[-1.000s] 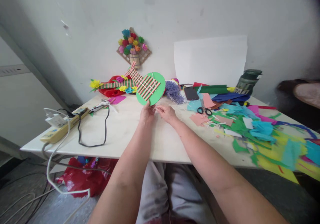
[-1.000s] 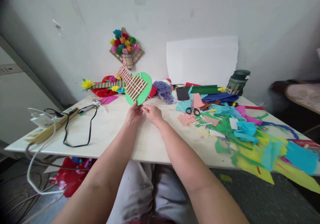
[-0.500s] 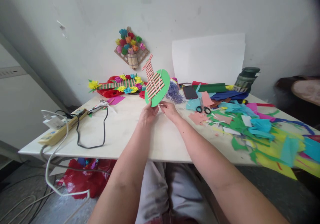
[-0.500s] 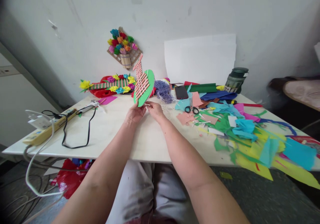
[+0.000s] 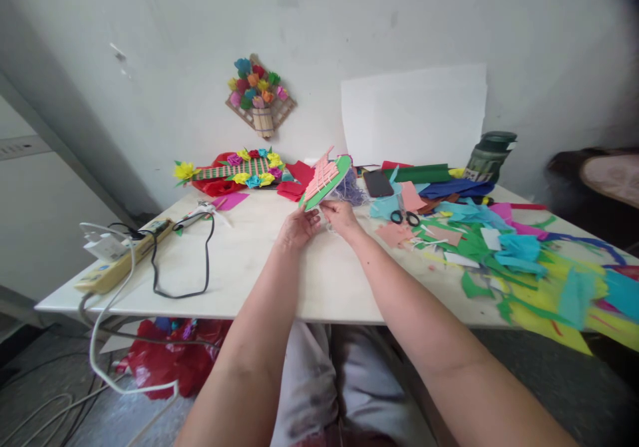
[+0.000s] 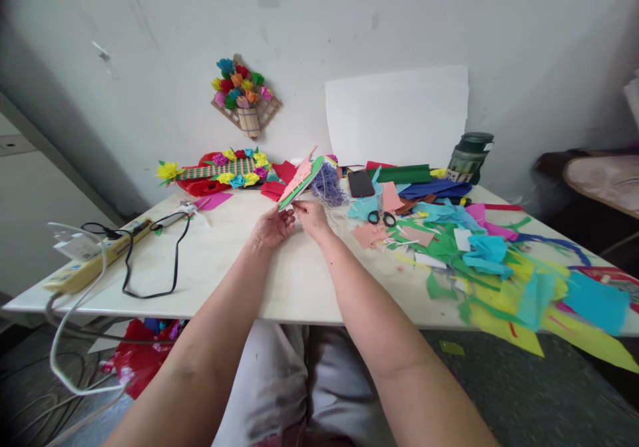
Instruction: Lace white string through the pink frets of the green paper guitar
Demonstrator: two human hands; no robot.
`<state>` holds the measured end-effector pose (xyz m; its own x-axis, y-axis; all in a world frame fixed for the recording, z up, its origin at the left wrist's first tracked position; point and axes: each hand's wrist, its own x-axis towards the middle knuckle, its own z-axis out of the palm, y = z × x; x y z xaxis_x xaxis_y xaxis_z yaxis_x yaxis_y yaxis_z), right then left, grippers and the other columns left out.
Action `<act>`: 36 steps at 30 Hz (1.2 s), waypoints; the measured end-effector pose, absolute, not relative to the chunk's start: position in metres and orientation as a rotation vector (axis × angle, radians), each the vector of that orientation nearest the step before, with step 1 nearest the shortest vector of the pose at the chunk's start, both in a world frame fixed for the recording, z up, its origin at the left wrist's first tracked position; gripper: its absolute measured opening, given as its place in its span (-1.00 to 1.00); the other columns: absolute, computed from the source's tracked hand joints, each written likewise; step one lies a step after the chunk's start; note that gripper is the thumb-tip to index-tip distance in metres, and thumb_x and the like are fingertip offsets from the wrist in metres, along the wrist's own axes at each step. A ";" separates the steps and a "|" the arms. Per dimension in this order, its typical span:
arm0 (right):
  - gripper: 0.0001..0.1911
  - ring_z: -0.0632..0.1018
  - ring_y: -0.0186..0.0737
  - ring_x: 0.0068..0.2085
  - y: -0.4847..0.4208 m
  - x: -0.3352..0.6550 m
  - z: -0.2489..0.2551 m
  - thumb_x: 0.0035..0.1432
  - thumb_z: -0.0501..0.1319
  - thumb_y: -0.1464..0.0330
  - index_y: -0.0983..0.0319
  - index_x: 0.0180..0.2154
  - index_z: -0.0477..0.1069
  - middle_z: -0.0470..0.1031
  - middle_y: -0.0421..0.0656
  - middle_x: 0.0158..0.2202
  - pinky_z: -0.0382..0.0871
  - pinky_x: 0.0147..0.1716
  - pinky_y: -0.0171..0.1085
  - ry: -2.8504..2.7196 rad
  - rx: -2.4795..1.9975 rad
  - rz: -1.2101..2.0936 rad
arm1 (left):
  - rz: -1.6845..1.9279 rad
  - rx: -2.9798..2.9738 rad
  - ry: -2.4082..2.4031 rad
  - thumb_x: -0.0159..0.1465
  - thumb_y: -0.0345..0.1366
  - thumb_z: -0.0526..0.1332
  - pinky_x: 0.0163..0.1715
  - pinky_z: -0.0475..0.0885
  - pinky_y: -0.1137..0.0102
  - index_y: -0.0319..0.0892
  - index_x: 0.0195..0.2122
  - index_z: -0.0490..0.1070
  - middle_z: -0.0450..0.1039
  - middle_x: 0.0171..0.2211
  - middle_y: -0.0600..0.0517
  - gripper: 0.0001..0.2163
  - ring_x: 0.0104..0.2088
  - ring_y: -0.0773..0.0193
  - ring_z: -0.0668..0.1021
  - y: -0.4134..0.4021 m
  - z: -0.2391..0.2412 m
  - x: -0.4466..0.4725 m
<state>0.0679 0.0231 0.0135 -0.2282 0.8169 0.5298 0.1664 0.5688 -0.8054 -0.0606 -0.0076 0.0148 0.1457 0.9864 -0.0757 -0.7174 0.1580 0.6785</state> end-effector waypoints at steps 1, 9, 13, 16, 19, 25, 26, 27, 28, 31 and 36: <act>-0.69 0.44 -0.32 -0.45 0.024 0.067 0.013 0.04 0.06 0.30 0.30 -0.33 0.51 0.41 -0.20 -0.57 0.29 -0.41 -0.35 -1.725 -0.823 0.740 | 1.315 0.525 0.564 0.23 -0.29 0.02 -0.57 0.37 0.46 -0.28 -0.47 0.33 0.34 -0.52 -0.04 -0.79 -0.55 0.37 0.41 -0.008 0.015 -0.061; -0.70 0.51 -0.28 -0.23 0.023 0.062 0.014 0.08 0.08 0.34 0.24 -0.18 0.49 0.54 -0.14 -0.29 0.34 -0.21 -0.31 -1.695 -0.802 0.735 | 1.357 0.428 0.327 0.24 -0.37 0.01 -0.68 0.23 0.61 -0.23 -0.56 0.22 0.09 -0.62 0.08 -0.78 -0.64 0.50 0.23 -0.014 0.022 -0.059; -0.73 0.51 -0.30 -0.15 0.019 0.063 0.019 0.11 0.08 0.33 0.20 -0.19 0.49 0.53 -0.15 -0.19 0.32 -0.12 -0.31 -1.683 -0.749 0.711 | 1.377 0.451 0.385 0.24 -0.39 0.00 -0.70 0.20 0.64 -0.21 -0.55 0.20 0.05 -0.62 0.10 -0.79 -0.65 0.51 0.19 -0.017 0.025 -0.057; -0.75 0.50 -0.30 -0.13 0.018 0.063 0.021 0.12 0.09 0.35 0.20 -0.21 0.49 0.53 -0.14 -0.18 0.30 -0.10 -0.31 -1.693 -0.763 0.659 | 1.385 0.466 0.399 0.24 -0.39 -0.01 -0.70 0.18 0.66 -0.21 -0.54 0.20 0.04 -0.62 0.10 -0.80 -0.66 0.53 0.18 -0.017 0.025 -0.057; -0.74 0.51 -0.29 -0.15 0.017 0.063 0.022 0.14 0.07 0.33 0.17 -0.19 0.48 0.53 -0.16 -0.19 0.31 -0.12 -0.30 -1.714 -0.828 0.615 | 1.393 0.483 0.439 0.23 -0.39 0.01 -0.70 0.18 0.64 -0.20 -0.54 0.21 0.04 -0.62 0.11 -0.81 -0.66 0.52 0.18 -0.016 0.023 -0.058; -0.73 0.51 -0.29 -0.20 0.017 0.060 0.023 0.16 0.04 0.32 0.19 -0.19 0.47 0.53 -0.16 -0.22 0.31 -0.17 -0.32 -1.721 -0.872 0.565 | 1.356 0.479 0.376 0.21 -0.41 0.00 -0.69 0.20 0.61 -0.21 -0.56 0.21 0.05 -0.63 0.10 -0.81 -0.66 0.50 0.16 -0.011 0.020 -0.057; -0.73 0.51 -0.29 -0.21 0.017 0.060 0.024 0.16 0.04 0.32 0.19 -0.20 0.47 0.54 -0.16 -0.23 0.31 -0.18 -0.33 -1.723 -0.880 0.557 | 1.350 0.475 0.376 0.21 -0.41 0.00 -0.70 0.19 0.62 -0.21 -0.55 0.21 0.05 -0.63 0.10 -0.81 -0.67 0.51 0.16 -0.011 0.020 -0.057; -0.73 0.51 -0.29 -0.21 0.016 0.060 0.024 0.16 0.04 0.31 0.19 -0.21 0.47 0.54 -0.16 -0.24 0.31 -0.19 -0.33 -1.726 -0.891 0.552 | 1.347 0.474 0.384 0.21 -0.41 0.00 -0.71 0.18 0.62 -0.21 -0.55 0.20 0.04 -0.63 0.10 -0.82 -0.67 0.51 0.16 -0.011 0.020 -0.057; -0.73 0.51 -0.29 -0.21 0.016 0.060 0.025 0.16 0.04 0.31 0.19 -0.21 0.47 0.54 -0.16 -0.25 0.31 -0.19 -0.33 -1.727 -0.905 0.548 | 1.347 0.475 0.400 0.21 -0.40 0.00 -0.71 0.17 0.63 -0.21 -0.55 0.20 0.04 -0.63 0.10 -0.82 -0.67 0.52 0.16 -0.011 0.020 -0.057; -0.73 0.50 -0.29 -0.22 0.015 0.060 0.026 0.16 0.03 0.30 0.17 -0.22 0.47 0.53 -0.17 -0.26 0.31 -0.21 -0.33 -1.727 -0.946 0.546 | 1.351 0.484 0.457 0.21 -0.39 0.01 -0.72 0.16 0.63 -0.21 -0.56 0.18 0.02 -0.62 0.11 -0.81 -0.67 0.52 0.16 -0.011 0.021 -0.057; -0.74 0.50 -0.27 -0.24 0.016 0.060 0.026 0.16 0.04 0.31 0.18 -0.23 0.47 0.53 -0.17 -0.28 0.31 -0.22 -0.31 -1.740 -0.957 0.542 | 1.352 0.481 0.455 0.20 -0.39 0.01 -0.70 0.18 0.61 -0.20 -0.55 0.19 0.01 -0.63 0.11 -0.83 -0.67 0.50 0.16 -0.011 0.021 -0.056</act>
<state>0.0601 0.0156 0.0257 -0.1515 0.8099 0.5666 0.3449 0.5805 -0.7376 -0.0558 -0.0111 0.0206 0.1607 0.9864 -0.0337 -0.8057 0.1508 0.5728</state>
